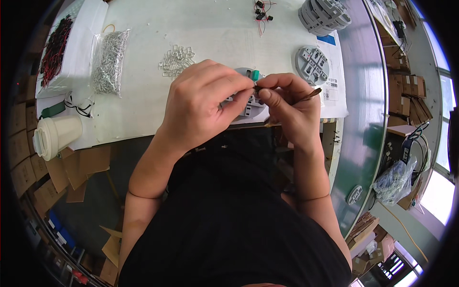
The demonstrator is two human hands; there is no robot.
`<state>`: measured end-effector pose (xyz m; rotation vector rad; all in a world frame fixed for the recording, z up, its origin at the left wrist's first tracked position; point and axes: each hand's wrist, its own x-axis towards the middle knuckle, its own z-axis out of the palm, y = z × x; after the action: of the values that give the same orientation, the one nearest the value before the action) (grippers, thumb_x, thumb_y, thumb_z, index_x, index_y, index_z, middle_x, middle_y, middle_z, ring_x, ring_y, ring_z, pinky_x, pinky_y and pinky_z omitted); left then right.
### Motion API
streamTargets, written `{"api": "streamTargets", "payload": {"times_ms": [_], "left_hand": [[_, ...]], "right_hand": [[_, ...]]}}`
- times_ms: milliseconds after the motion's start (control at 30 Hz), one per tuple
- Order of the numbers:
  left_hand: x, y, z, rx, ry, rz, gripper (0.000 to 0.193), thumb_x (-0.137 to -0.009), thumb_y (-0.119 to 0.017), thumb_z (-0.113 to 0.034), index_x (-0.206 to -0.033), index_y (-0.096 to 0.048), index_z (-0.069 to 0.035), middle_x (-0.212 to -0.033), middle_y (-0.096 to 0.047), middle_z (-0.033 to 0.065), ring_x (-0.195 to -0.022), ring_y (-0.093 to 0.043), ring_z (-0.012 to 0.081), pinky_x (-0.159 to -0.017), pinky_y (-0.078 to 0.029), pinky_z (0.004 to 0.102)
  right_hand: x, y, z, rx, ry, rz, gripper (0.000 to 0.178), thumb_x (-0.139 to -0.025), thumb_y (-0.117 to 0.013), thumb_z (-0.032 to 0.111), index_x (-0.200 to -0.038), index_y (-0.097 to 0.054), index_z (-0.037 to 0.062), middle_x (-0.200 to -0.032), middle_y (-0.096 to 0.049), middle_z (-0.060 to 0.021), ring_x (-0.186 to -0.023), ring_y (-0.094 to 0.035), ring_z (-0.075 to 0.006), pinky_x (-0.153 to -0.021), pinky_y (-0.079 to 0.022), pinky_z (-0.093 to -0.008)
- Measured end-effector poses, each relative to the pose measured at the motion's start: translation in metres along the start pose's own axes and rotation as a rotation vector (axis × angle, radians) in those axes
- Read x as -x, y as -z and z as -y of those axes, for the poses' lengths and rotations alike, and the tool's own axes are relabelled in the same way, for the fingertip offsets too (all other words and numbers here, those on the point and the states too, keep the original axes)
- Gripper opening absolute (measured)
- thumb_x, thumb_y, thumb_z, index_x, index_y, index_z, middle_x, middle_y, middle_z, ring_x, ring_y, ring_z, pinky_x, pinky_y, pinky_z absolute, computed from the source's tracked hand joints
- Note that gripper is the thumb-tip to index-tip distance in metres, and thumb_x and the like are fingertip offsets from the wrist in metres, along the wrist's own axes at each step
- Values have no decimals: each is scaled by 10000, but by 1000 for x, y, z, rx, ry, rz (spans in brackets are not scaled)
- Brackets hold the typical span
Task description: Assembling small electronic or mechanical components onto a circular grey base at a factory workbench.
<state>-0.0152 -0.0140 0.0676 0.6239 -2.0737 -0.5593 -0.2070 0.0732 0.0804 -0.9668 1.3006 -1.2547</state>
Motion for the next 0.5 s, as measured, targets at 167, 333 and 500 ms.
{"api": "streamTargets", "payload": {"times_ms": [167, 333, 500], "left_hand": [[-5, 9, 3, 407, 364, 140, 57, -921, -781, -64, -921, -780, -7, -897, -775, 61, -772, -679, 129, -676, -517, 262], [-13, 8, 9, 849, 689, 338, 114, -977, -751, -103, -978, -764, 10, -911, -771, 39, -767, -664, 87, -683, -528, 245], [-11, 5, 11, 1120, 738, 412, 158, -993, -748, -122, -1010, -736, 34, -848, -726, 10, -742, -634, 60, -670, -526, 230]], "right_hand": [[-13, 9, 2, 496, 450, 72, 215, -925, -789, -55, -1131, -744, -13, -985, -734, -21, -705, -565, -21, -596, -426, -187], [-8, 2, 17, 603, 392, -57, 231, -873, -821, -18, -1081, -772, 70, -933, -745, -18, -605, -500, -63, -549, -396, -241], [-9, 10, 2, 457, 435, 7, 208, -866, -822, -20, -1052, -765, 54, -953, -738, -22, -605, -497, -69, -551, -396, -243]]}}
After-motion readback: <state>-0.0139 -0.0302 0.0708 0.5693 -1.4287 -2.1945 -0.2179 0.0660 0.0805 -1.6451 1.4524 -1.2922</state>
